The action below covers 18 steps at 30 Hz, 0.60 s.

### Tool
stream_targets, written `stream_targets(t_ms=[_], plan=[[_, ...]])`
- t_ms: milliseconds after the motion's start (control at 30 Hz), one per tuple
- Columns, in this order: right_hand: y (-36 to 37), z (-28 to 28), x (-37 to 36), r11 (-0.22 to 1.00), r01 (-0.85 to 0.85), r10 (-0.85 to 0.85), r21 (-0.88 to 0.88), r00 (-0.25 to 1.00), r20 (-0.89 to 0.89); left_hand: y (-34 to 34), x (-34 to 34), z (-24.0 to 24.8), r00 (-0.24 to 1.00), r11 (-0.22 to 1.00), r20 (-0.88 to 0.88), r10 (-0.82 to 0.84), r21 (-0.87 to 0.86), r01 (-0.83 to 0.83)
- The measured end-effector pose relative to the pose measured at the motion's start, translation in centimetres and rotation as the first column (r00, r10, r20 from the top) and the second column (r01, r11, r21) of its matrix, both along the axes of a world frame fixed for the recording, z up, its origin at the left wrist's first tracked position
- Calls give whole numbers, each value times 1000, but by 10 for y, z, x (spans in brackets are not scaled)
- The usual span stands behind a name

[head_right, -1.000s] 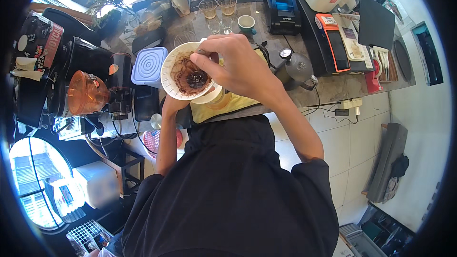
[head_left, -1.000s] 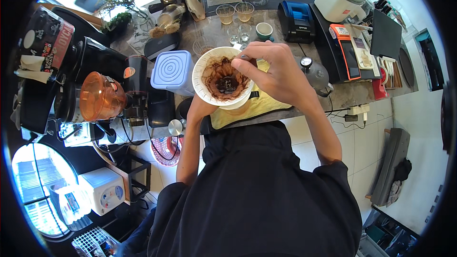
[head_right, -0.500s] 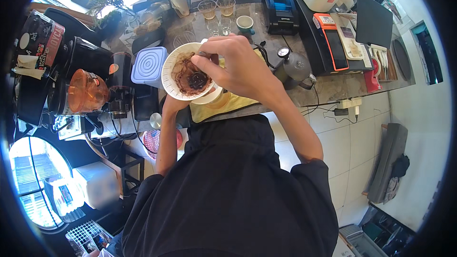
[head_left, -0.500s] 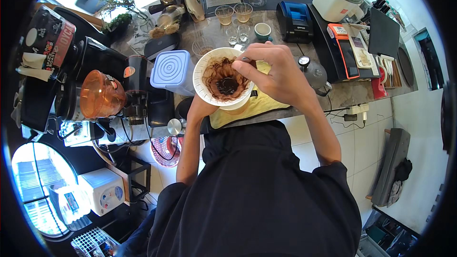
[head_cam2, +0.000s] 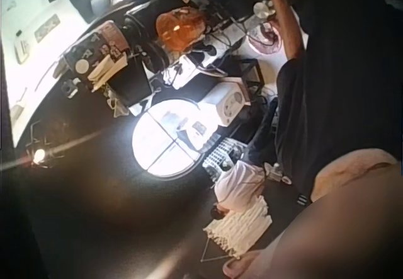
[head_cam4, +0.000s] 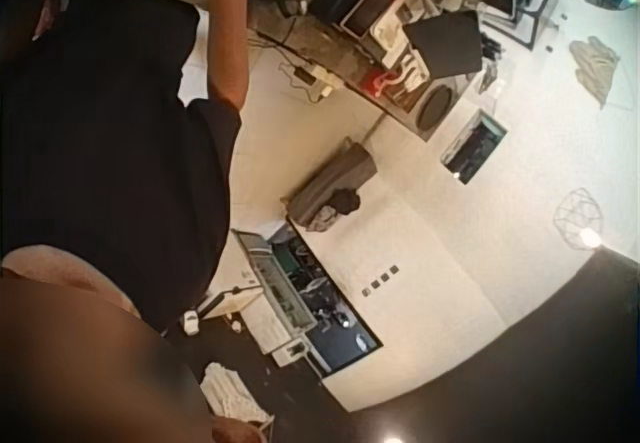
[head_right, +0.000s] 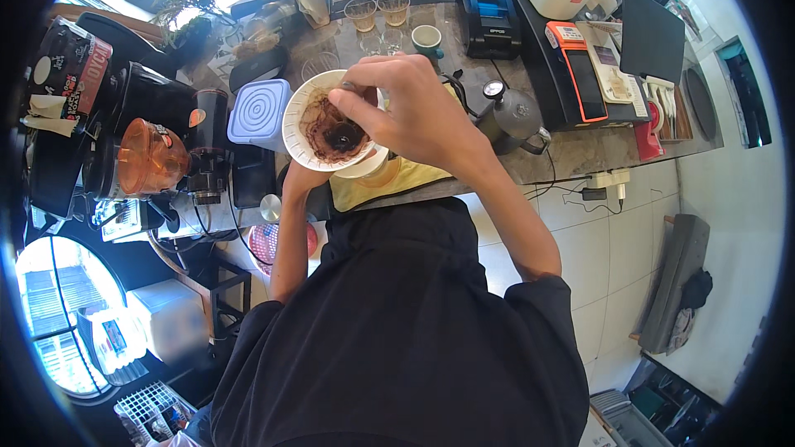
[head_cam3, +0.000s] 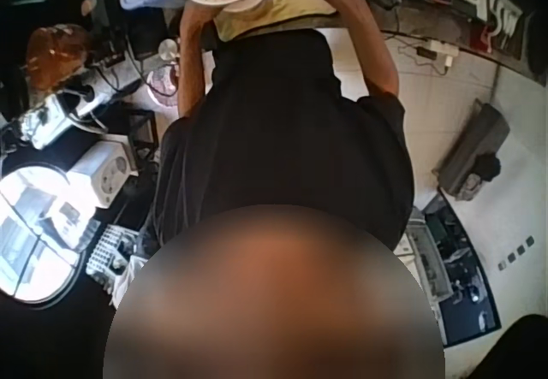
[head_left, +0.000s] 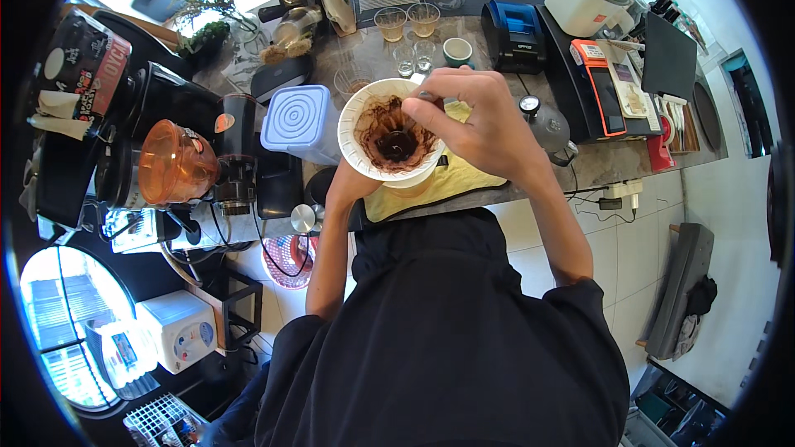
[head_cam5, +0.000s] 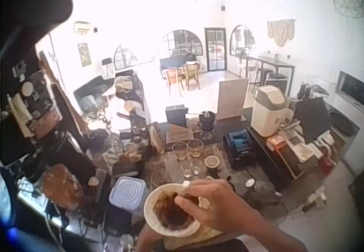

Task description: Stirring a dark liquid mixture in a white cup using a spoon.

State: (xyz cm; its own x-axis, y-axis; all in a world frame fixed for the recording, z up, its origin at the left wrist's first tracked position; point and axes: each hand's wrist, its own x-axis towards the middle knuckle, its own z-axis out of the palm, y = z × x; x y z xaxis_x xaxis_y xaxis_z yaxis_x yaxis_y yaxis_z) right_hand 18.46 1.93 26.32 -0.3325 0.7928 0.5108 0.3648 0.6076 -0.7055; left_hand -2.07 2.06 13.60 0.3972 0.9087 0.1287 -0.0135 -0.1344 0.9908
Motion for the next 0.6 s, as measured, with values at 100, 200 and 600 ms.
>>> stream_targets(t_ms=[100,200,600], plan=[[0,0,2,997,72,-71,23,997,-18,5,-2,-12,999,999,-33,9,47,-8],[1,0,4,987,145,-147,74,989,17,4,2,-1,1000,1000,-23,10,29,-10],[0,-6,4,977,210,-214,-46,973,-88,8,-5,-3,990,998,-139,-23,48,30]])
